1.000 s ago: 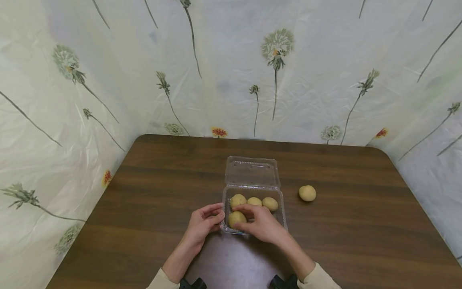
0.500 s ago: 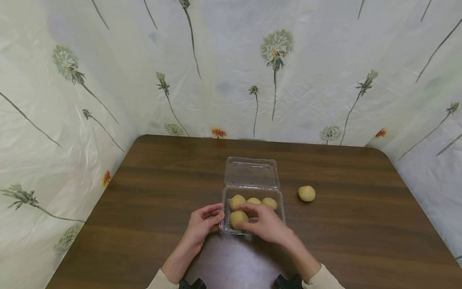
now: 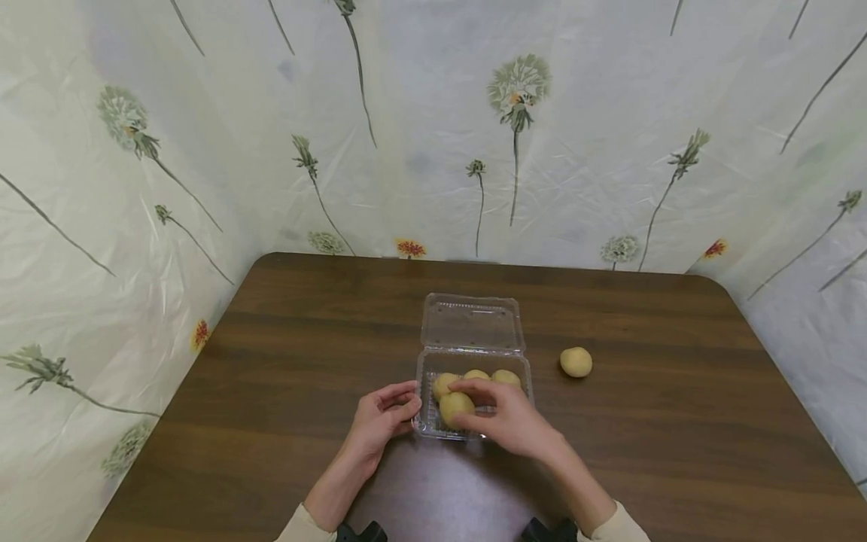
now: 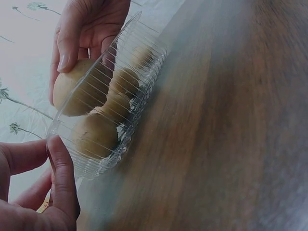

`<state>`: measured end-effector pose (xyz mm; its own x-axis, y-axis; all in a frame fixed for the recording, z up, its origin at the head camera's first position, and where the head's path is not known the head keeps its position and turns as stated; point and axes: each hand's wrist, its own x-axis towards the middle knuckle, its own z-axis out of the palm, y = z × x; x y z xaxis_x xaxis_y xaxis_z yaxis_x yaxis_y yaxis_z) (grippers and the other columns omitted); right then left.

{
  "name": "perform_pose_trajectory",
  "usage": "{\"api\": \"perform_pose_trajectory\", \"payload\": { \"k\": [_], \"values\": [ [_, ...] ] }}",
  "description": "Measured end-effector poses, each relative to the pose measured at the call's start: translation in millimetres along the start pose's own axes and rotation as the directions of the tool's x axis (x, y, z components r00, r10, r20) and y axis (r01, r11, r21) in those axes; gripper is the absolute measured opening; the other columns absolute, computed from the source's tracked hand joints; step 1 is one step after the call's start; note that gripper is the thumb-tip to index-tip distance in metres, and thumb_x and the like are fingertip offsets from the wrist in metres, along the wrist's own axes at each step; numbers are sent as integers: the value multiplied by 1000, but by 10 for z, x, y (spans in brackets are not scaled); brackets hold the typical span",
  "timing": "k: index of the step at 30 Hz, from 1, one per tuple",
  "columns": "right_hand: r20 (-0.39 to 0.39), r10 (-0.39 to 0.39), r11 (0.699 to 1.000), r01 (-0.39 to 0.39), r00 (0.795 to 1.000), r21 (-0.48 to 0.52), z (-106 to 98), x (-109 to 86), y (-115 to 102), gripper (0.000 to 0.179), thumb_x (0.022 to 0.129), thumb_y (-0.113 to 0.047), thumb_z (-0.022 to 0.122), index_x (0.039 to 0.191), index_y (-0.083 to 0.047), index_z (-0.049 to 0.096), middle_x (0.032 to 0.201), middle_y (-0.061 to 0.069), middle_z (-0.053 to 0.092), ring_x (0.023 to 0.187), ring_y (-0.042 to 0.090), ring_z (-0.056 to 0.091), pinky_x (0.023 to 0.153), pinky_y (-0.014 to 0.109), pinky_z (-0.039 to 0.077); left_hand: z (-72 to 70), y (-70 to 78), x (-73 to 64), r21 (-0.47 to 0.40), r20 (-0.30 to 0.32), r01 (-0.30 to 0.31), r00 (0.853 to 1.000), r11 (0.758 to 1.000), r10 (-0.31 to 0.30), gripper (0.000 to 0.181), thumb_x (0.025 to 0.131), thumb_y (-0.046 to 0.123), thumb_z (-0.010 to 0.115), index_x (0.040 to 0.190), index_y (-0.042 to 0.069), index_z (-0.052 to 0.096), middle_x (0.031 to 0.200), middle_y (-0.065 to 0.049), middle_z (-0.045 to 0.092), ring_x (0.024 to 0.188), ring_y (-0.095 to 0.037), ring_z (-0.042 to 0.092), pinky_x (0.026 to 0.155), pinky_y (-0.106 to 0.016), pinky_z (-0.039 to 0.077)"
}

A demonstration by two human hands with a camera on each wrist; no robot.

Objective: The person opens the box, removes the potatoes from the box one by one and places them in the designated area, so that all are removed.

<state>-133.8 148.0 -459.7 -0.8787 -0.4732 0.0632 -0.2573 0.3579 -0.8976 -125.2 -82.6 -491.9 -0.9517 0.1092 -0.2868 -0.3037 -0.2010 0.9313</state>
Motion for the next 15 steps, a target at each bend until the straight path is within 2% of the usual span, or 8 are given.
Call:
{"api": "perform_pose_trajectory", "payload": {
  "k": [10,15],
  "values": [
    [-43,48,999,-47,998,18,-47,-107,-34,42,85,-26,78,124,-16,66,125,2,62,111,23,62,89,36,51,-2,-13,6,6,-1,-7,1000,1000,7,40,88,6,72,124,-7,61,98,-4,64,76,-10,59,66,-24,54],
    [-46,43,999,-43,998,8,-73,-142,-40,42,85,-26,78,124,-14,66,124,2,62,109,21,63,87,33,52,-3,-15,3,3,-1,-8,1000,1000,8,38,89,5,71,124,-7,61,96,-4,63,77,-10,59,65,-24,54]
  ]
}}
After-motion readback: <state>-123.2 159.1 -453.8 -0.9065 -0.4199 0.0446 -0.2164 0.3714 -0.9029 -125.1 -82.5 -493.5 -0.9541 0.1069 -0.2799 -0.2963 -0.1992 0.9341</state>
